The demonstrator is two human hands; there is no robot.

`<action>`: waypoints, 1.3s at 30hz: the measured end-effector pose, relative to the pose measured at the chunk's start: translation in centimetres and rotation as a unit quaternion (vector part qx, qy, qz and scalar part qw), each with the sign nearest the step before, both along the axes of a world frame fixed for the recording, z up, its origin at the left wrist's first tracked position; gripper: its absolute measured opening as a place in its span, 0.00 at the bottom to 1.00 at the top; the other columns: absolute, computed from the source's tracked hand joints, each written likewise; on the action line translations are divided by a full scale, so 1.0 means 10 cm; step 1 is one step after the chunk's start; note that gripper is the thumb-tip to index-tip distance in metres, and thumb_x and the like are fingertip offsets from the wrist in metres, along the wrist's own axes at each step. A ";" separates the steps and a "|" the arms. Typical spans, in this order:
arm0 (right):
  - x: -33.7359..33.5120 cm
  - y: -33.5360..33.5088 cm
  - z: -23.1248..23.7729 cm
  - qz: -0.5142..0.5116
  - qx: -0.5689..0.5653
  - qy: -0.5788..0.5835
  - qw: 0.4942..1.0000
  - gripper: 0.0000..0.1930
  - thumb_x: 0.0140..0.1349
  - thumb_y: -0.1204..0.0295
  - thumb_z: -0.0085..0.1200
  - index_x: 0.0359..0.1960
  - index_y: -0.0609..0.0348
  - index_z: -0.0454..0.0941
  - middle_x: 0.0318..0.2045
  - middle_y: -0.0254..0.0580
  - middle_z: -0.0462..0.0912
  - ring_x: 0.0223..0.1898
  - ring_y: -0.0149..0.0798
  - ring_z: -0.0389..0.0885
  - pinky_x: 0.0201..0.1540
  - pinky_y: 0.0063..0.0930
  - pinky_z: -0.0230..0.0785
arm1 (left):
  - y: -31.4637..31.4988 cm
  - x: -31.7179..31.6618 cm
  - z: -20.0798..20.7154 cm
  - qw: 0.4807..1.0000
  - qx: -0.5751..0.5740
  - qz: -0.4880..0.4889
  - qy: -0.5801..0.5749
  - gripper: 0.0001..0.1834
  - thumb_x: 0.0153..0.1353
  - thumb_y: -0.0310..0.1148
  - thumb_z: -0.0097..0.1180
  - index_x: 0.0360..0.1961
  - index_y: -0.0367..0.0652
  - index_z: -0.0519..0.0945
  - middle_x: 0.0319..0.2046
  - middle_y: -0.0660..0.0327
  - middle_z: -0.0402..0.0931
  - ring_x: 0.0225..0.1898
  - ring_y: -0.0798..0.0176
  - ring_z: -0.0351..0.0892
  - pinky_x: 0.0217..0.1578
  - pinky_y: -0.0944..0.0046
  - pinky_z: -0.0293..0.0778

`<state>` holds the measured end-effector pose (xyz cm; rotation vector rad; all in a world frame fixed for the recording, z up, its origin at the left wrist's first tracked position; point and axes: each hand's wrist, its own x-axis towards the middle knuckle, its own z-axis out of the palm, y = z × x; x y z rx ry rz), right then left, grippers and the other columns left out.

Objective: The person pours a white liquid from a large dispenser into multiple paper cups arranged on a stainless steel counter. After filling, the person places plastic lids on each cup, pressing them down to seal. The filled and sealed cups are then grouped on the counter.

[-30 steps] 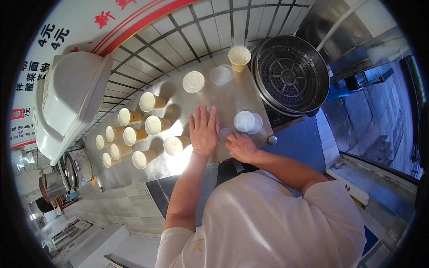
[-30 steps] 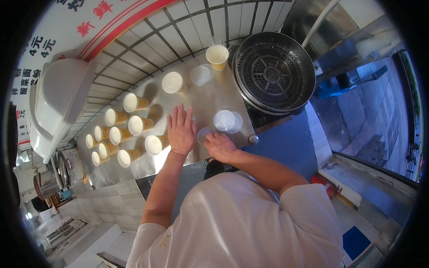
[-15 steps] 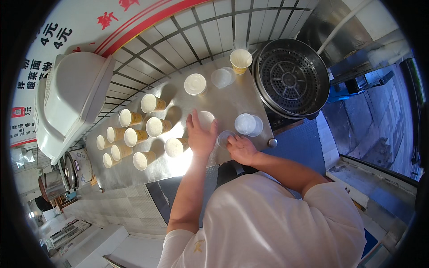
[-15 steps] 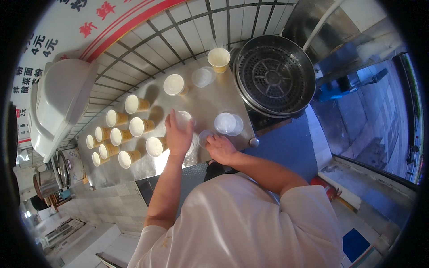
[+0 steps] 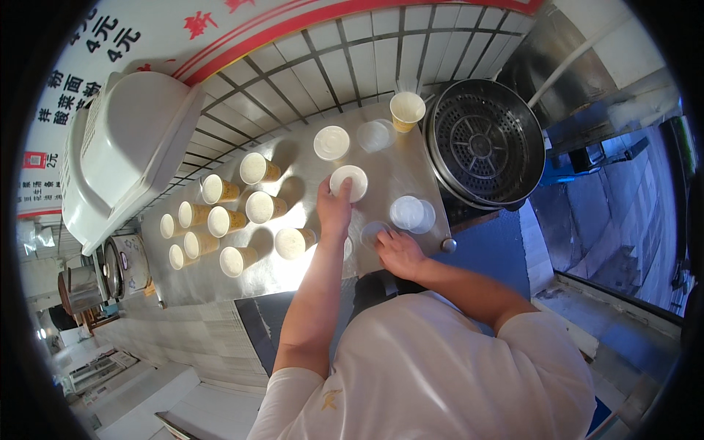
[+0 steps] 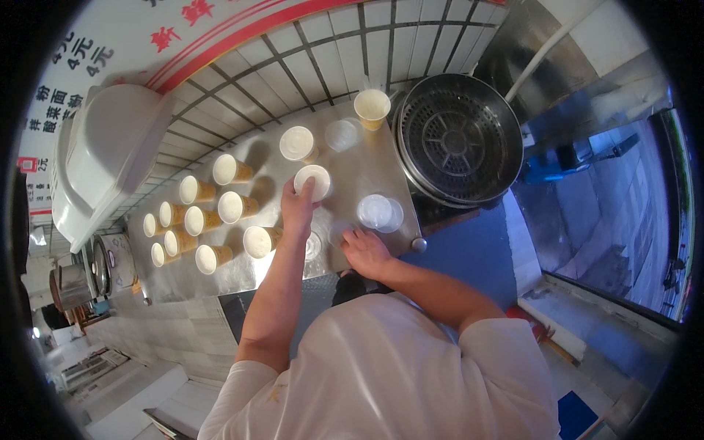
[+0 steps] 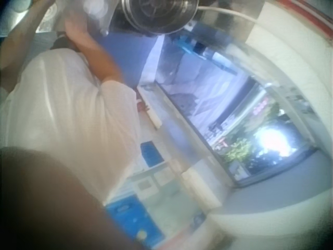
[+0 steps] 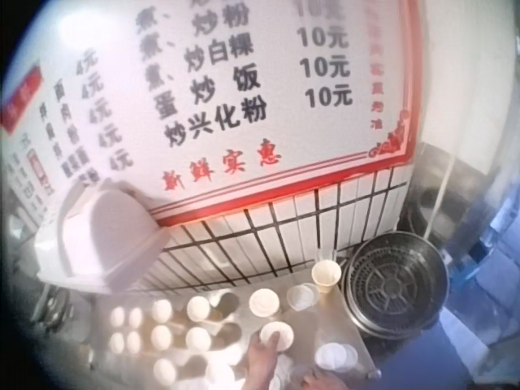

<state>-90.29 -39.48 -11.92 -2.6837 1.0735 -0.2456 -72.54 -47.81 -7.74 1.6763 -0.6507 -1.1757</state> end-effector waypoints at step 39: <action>1.56 -0.43 0.20 -0.018 0.282 -0.147 0.948 0.42 0.50 0.52 0.71 0.67 0.50 0.67 0.61 0.50 0.75 0.63 0.53 0.71 0.65 0.46 0.66 | 1.28 1.55 0.34 0.680 -0.230 0.116 -0.687 0.14 0.54 0.20 0.65 0.43 0.40 0.83 0.31 0.56 0.80 0.29 0.52 0.80 0.29 0.57 0.77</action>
